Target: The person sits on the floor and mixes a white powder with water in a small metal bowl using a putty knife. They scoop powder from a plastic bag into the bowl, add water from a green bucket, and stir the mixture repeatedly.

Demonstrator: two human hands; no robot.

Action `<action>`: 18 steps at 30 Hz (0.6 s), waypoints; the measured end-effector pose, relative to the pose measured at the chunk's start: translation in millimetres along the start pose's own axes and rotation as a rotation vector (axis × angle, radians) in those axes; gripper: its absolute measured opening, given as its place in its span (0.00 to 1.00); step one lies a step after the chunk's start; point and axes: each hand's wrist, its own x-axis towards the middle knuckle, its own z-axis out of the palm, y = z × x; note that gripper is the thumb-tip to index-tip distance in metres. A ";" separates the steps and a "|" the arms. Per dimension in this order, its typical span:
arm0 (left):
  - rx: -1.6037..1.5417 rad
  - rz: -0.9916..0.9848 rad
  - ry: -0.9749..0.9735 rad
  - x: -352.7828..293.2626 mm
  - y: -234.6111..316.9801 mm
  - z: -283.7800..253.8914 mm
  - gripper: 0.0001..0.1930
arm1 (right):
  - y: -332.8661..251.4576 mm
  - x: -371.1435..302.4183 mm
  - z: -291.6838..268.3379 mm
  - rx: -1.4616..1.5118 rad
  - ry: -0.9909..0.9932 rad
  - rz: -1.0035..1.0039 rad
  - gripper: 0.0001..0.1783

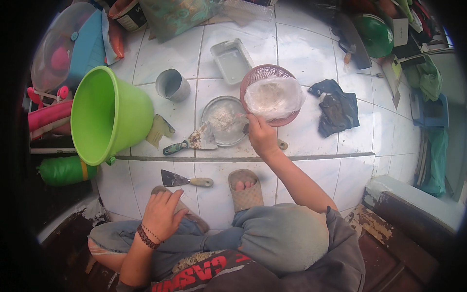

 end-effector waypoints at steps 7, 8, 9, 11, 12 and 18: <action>-0.018 -0.025 -0.050 6.1 4.0 -2.2 0.26 | 38.6 18.5 -18.7 -0.044 0.059 0.096 0.08; -0.022 -0.028 -0.053 6.5 3.9 -1.6 0.26 | 44.3 21.1 -22.9 -0.033 0.059 0.114 0.07; -0.019 -0.024 -0.051 6.6 3.4 -0.2 0.26 | 52.3 23.3 -28.2 0.020 0.077 0.109 0.07; -0.011 -0.009 -0.044 7.8 1.3 1.8 0.25 | 65.2 31.3 -41.9 0.312 0.131 0.395 0.10; -0.004 -0.006 -0.047 8.6 0.9 1.5 0.25 | 72.6 36.4 -48.2 0.462 0.159 0.535 0.11; 0.010 0.007 -0.076 15.5 1.6 6.3 0.26 | 131.1 105.0 -64.3 0.002 -0.119 0.661 0.11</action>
